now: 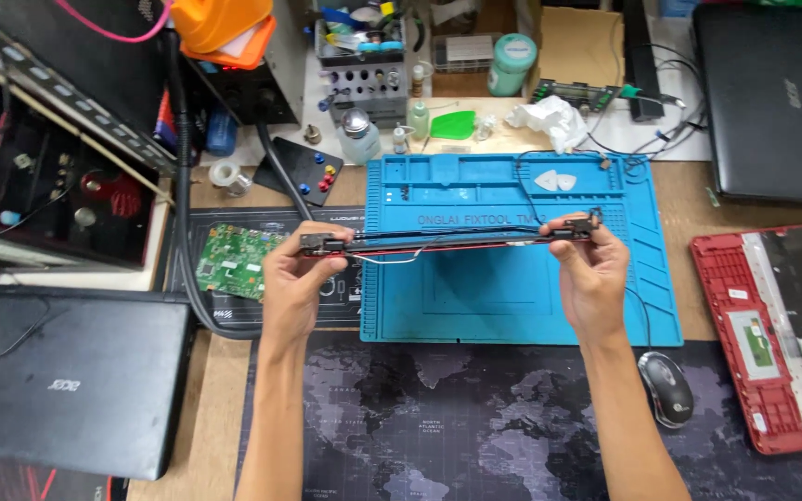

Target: Disassembling a laptop screen assembly by removing screws and prying the LCD panel from the bezel

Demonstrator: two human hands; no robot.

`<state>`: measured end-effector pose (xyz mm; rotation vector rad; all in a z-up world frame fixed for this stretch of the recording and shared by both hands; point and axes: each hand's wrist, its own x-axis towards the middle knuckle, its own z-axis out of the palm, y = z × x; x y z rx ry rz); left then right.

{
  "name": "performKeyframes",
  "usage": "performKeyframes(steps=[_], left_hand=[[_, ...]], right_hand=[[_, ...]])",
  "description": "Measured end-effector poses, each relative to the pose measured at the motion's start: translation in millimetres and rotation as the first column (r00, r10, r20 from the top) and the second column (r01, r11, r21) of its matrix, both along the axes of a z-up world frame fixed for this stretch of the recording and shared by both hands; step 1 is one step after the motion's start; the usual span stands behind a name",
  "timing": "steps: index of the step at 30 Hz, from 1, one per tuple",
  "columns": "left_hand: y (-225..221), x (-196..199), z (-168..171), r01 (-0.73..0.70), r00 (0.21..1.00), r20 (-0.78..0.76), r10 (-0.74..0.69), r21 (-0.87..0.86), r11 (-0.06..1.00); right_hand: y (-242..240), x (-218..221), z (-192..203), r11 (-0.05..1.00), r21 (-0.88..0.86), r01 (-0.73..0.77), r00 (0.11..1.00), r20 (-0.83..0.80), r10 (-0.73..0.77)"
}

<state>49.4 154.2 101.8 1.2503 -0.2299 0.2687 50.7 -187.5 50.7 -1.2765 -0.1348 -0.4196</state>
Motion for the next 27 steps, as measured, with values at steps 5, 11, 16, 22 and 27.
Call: performKeyframes(steps=[5, 11, 16, 22, 27], left_hand=[[-2, -3, -2, -0.021, 1.0, -0.023, 0.02, -0.039, 0.999], [-3, -9, 10, -0.008, 0.998, -0.061, 0.008, -0.011, 1.0], [4, -11, 22, 0.037, 0.996, -0.089, -0.03, 0.077, 0.996], [8, -17, 32, 0.038, 0.997, -0.077, -0.021, 0.225, 0.974], [7, -17, 32, 0.041, 0.991, -0.133, -0.02, 0.152, 0.987]], right_hand=[[-1, -4, -2, 1.0, -0.001, -0.003, 1.0, -0.014, 0.003], [-3, -7, -1, 1.0, -0.015, 0.005, 1.0, -0.026, -0.006], [-2, -6, 6, 0.998, -0.054, -0.013, 1.0, -0.017, 0.012], [4, -13, 15, 0.993, -0.119, -0.009, 1.0, 0.01, 0.01], [4, -15, 17, 0.986, -0.169, -0.014, 1.0, 0.021, 0.018]])
